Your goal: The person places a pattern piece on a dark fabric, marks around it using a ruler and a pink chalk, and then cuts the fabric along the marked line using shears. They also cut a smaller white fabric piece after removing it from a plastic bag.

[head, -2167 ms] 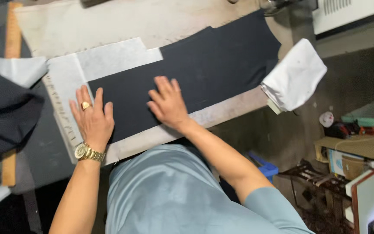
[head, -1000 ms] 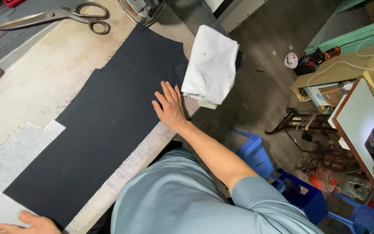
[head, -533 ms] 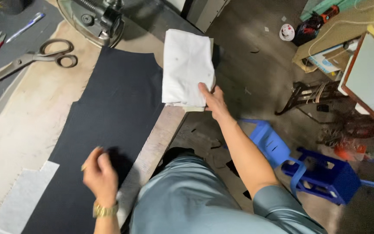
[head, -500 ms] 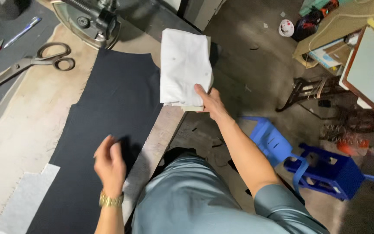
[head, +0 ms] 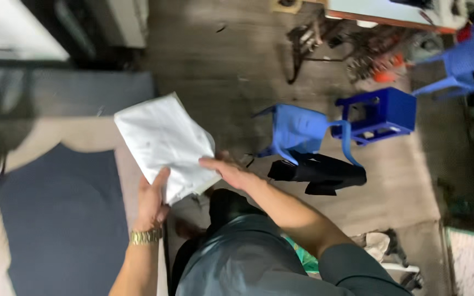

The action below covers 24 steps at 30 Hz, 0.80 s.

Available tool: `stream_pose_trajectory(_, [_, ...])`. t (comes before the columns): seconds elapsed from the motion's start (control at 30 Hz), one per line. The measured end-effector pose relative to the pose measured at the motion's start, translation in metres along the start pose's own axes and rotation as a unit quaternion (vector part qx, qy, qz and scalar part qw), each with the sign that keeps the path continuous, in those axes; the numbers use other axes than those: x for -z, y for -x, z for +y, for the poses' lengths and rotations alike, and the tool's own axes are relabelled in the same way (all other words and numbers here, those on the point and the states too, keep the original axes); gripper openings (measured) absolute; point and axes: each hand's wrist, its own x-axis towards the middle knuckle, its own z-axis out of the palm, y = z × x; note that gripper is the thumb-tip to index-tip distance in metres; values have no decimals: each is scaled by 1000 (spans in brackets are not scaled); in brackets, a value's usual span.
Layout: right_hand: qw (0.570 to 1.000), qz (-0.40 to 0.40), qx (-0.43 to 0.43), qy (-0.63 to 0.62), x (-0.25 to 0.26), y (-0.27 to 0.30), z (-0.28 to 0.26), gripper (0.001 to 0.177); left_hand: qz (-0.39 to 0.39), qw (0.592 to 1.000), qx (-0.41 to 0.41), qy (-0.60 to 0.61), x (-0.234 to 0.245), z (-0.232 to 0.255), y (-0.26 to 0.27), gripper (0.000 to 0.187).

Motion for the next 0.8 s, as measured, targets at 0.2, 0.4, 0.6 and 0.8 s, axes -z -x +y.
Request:
stream_pose_trajectory(0.2, [975, 12, 67, -211, 107, -73, -32, 56, -59, 996, 0, 62, -121, -17, -68, 62])
stream_pose_trajectory(0.4, [958, 138, 174, -179, 240, -174, -171, 59, -129, 989, 70, -27, -312, 17, -143, 77])
stream_pose_trajectory(0.6, [913, 98, 340, -205, 452, -296, -331, 34, -217, 967, 37, -129, -448, -13, -259, 65])
stream_pose_trajectory(0.8, [898, 313, 284, -122, 553, -296, -503, 46, -186, 968, 89, -144, -488, -2, -308, 58])
